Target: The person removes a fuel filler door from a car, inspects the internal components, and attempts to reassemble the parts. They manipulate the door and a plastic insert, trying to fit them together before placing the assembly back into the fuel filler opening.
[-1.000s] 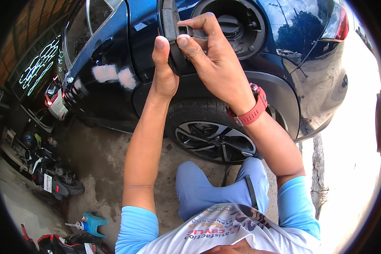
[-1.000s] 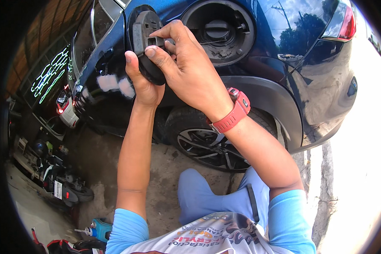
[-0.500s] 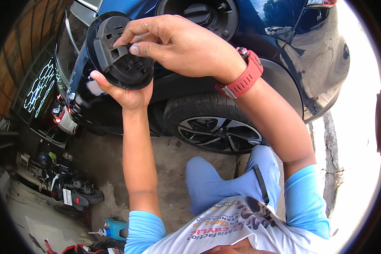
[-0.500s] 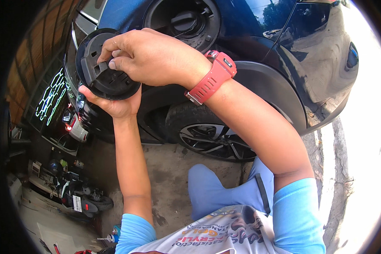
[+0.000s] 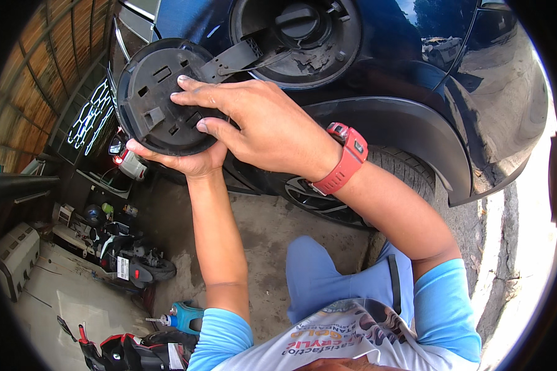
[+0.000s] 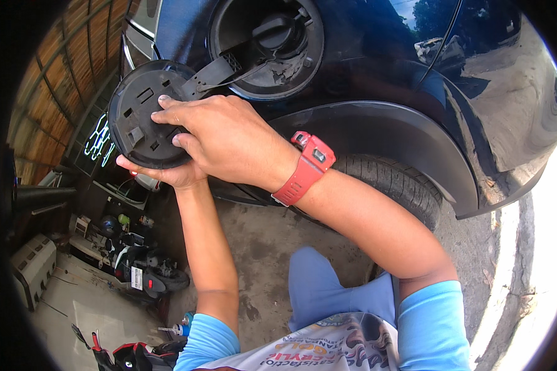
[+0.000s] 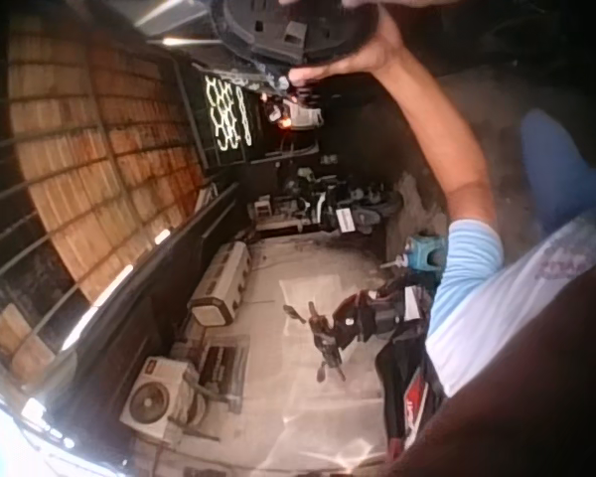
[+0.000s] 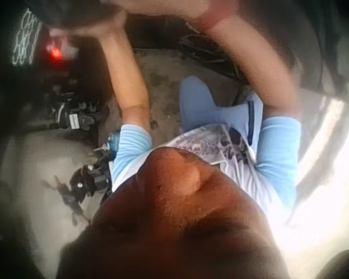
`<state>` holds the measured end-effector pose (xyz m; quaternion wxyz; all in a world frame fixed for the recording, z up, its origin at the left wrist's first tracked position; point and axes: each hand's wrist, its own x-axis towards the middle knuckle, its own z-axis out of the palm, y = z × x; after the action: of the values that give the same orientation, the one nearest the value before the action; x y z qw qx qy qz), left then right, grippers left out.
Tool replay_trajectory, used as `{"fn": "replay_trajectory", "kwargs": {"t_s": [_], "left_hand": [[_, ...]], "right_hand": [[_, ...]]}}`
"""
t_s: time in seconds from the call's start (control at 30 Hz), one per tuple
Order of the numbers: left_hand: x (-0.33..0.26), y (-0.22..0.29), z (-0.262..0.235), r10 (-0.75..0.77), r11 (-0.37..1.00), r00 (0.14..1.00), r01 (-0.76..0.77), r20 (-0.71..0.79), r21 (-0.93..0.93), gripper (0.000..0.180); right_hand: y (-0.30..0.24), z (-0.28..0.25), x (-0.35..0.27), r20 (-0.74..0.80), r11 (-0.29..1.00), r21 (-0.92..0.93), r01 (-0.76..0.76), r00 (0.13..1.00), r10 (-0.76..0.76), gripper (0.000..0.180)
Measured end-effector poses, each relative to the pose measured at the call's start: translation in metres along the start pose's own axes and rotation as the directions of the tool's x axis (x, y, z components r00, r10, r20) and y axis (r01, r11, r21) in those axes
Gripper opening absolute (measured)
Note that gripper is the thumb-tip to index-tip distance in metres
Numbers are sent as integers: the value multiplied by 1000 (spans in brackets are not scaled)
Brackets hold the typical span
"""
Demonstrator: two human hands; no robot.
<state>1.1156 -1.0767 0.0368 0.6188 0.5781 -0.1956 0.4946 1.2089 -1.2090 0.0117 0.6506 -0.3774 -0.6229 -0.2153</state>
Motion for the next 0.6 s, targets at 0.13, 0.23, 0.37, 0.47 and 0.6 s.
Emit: {"fn": "replay_trajectory", "kwargs": {"t_s": [0.13, 0.23, 0.37, 0.47, 0.6], "left_hand": [[4, -8, -26, -130, 960, 980, 162, 150, -227, 89], [0, -4, -26, -125, 980, 991, 129, 36, -152, 89], [-2, -3, -25, -136, 970, 989, 146, 63, -194, 88], [-3, -3, -24, -141, 956, 986, 160, 94, -245, 87], [-5, -1, -23, -165, 876, 963, 242, 212, -417, 86]], "right_hand": [[-8, 44, -34, -125, 998, -54, -42, 992, 35, 60], [-10, 62, -38, -188, 998, -25, -49, 981, 44, 65], [-11, 63, -39, -179, 998, -29, -63, 982, 57, 63], [-9, 61, -39, -176, 998, -32, -51, 983, 44, 64], [-11, 55, -37, -147, 999, -19, -47, 988, 43, 63]]}}
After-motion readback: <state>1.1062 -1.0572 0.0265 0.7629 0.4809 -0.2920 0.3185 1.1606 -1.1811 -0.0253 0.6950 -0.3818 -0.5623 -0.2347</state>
